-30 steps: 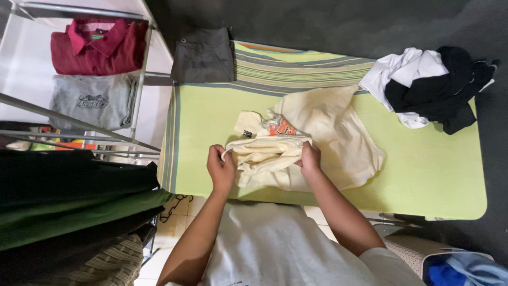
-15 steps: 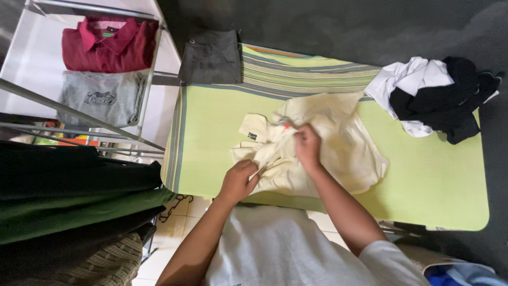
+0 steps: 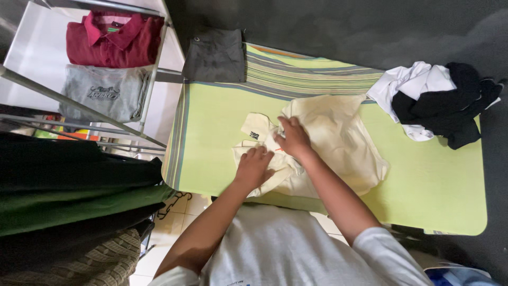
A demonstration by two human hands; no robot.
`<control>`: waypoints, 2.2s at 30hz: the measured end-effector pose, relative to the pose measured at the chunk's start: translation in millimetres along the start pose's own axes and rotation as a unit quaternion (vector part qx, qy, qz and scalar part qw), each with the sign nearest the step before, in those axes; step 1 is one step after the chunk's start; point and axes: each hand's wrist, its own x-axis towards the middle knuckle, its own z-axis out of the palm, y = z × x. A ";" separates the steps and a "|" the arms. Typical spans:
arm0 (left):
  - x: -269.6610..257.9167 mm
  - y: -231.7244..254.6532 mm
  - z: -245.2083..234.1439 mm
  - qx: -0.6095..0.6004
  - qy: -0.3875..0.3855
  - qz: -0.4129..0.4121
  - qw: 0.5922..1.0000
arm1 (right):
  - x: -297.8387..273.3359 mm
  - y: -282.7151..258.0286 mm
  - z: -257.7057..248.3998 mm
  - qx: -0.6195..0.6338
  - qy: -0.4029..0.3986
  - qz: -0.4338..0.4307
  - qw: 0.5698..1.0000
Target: The person hangs a patterned shirt on a hanger and places it on a clothing rack. They then pick up a cream-colored t-shirt, unfold it on a table, and fold it neatly by hand.
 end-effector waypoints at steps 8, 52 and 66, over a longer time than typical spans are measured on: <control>-19.1 -38.2 31.6 -0.016 -0.040 0.015 0.999 | -3.0 95.9 27.8 0.320 0.243 0.161 0.901; -76.2 -89.6 58.1 -0.388 0.022 -0.229 0.893 | -226.2 277.8 -29.6 -0.007 0.056 0.452 0.890; -27.0 -90.3 -44.8 -0.541 0.169 -0.433 0.701 | -172.7 344.7 -101.0 0.593 0.174 0.327 0.715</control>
